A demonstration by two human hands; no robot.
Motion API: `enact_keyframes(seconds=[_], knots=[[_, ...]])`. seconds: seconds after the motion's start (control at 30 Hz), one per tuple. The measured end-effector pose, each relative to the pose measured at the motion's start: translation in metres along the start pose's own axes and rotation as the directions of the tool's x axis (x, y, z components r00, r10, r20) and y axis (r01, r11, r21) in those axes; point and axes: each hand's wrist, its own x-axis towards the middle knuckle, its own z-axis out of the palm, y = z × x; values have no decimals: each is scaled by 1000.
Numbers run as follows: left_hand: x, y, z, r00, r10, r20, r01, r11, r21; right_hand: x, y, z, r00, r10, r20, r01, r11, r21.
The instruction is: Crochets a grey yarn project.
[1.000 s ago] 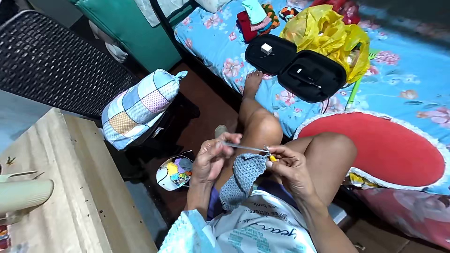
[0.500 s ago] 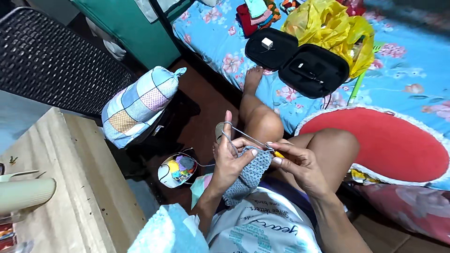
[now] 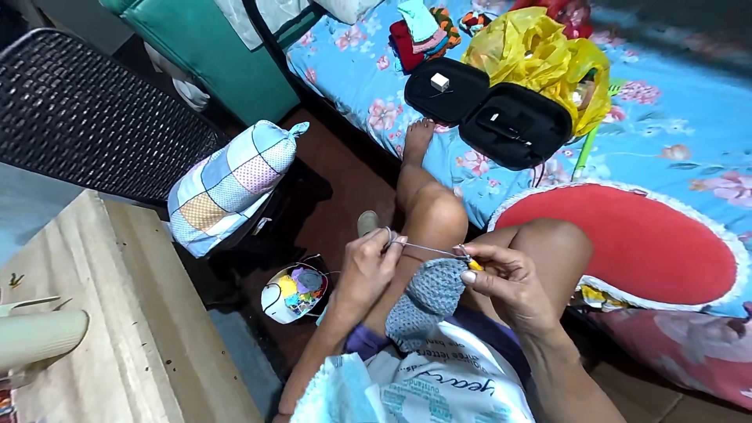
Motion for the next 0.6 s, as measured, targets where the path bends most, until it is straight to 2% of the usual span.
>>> enact_keyframes(seconds=[0.03, 0.07, 0.1, 0.17, 0.23, 0.27, 0.3, 0.4, 0.5, 0.6], knots=[[2, -8, -7, 999, 9, 45, -9, 1000, 4, 0, 0, -1, 1000, 6, 2, -6, 1000, 12], [4, -15, -16, 994, 17, 108, -4, 992, -123, 1, 0, -1, 1000, 9, -2, -9, 1000, 23], [5, -22, -25, 984, 53, 173, 11, 938, -348, 1, 1, -1, 1000, 12, -8, -11, 999, 40], [9, -31, -34, 948, 189, 256, 76, 647, -759, 2, 5, 0, 1000, 19, -8, -19, 998, 66], [8, -26, -24, 950, 234, 205, 112, 356, -928, 2, 9, 5, 999, 36, -18, -35, 996, 85], [6, -20, -16, 961, 207, 185, 124, 279, -952, 2, 10, 8, 999, 43, -33, -40, 995, 88], [5, -14, -8, 962, 190, 195, 140, 265, -954, 2, 11, 9, 998, 42, -42, -39, 996, 85], [4, 7, 7, 947, 171, 273, 198, 362, -911, 1, 8, 10, 998, 35, -47, -34, 999, 30], [0, 29, 13, 968, -59, 243, 245, 411, -878, -2, 4, 8, 999, 24, -39, -27, 996, -87], [0, 34, 14, 972, -110, 209, 236, 434, -869, 0, 1, 3, 999, -51, -4, 47, 956, -289]])
